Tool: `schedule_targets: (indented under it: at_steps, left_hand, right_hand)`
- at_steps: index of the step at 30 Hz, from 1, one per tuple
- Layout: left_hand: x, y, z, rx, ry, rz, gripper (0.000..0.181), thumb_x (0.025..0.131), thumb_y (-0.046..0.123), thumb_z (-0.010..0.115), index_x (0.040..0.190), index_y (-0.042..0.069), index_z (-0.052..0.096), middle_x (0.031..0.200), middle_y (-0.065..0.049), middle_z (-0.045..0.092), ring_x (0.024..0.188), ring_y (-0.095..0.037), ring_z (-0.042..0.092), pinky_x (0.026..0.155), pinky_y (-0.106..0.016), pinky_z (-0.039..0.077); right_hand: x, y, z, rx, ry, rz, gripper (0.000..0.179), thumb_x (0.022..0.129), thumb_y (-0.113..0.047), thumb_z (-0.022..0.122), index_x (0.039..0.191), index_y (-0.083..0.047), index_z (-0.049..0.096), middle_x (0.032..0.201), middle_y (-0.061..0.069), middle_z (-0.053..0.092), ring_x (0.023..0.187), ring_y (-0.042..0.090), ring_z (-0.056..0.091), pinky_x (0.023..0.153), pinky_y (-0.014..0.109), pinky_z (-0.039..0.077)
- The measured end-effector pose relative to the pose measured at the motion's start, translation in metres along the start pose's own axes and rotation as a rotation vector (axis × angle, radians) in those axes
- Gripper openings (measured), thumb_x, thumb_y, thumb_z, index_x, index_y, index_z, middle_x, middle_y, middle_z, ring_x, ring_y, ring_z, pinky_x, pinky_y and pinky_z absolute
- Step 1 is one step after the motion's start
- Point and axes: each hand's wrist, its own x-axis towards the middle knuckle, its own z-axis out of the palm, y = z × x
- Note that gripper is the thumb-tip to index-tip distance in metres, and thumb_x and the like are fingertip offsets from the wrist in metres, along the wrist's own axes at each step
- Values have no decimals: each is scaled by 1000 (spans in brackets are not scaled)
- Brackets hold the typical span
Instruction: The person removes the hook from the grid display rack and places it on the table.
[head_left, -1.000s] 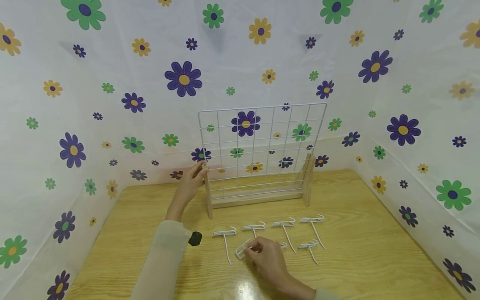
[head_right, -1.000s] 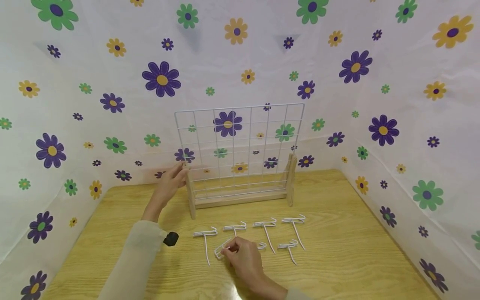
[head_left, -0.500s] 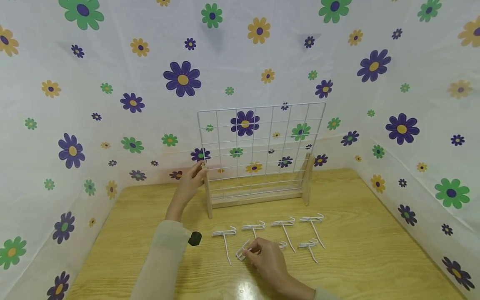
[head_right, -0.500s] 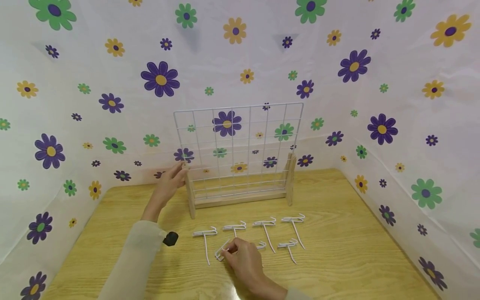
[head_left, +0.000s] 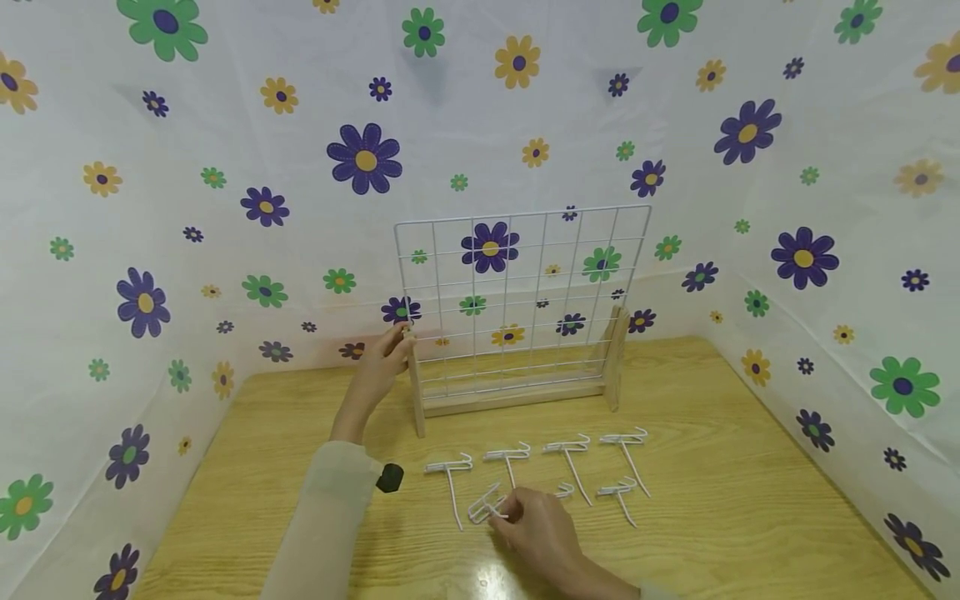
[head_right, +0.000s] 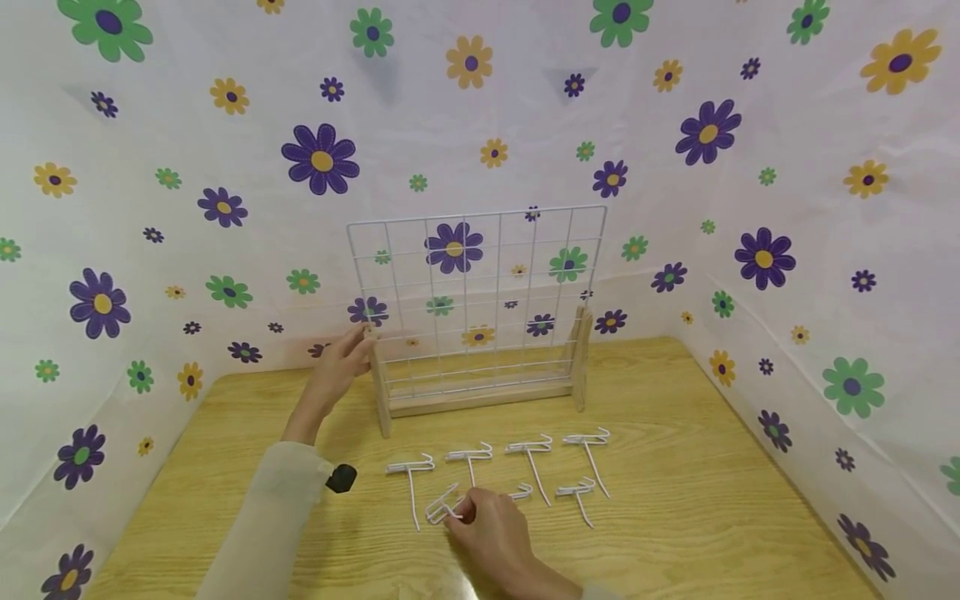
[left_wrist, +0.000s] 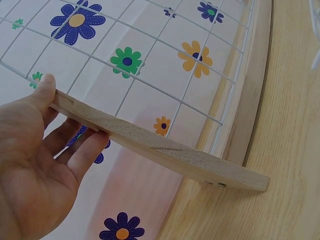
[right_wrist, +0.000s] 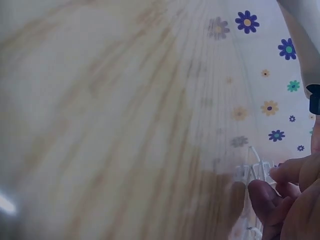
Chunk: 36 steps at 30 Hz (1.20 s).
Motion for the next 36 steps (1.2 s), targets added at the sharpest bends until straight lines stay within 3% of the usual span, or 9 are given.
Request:
schedule_targets:
  at_steps: [8, 10, 20, 36]
  left_hand:
    - [1, 0, 1, -6, -8, -13, 62, 111, 36, 49, 163, 8, 30, 164, -22, 33, 144, -42, 41, 113, -48, 46]
    - [-2, 5, 0, -17, -17, -23, 61, 112, 33, 49, 163, 7, 29, 163, -23, 33, 145, -42, 40, 114, -48, 45]
    - [2, -2, 0, -17, -7, 3, 61, 111, 35, 50, 162, 8, 32, 161, -22, 37, 144, -41, 41, 113, -48, 46]
    - [2, -1, 0, -12, -5, -14, 61, 111, 35, 50, 163, 10, 32, 161, -21, 38, 144, -40, 42, 112, -46, 48]
  right_hand:
    - [-8, 1, -4, -81, -52, 7, 21, 85, -20, 81, 70, -18, 66, 65, -15, 59, 56, -3, 47, 48, 17, 46]
    - [-9, 0, -5, -79, -75, 17, 24, 86, -24, 80, 68, -19, 65, 64, -15, 58, 57, -2, 48, 48, 18, 46]
    - [-11, -1, -4, -37, -131, 65, 25, 84, -26, 76, 63, -19, 64, 63, -16, 58, 58, 1, 52, 49, 19, 49]
    - [-8, 1, -2, -96, -146, -30, 21, 86, -23, 82, 70, -16, 69, 68, -14, 62, 61, -3, 52, 49, 15, 48]
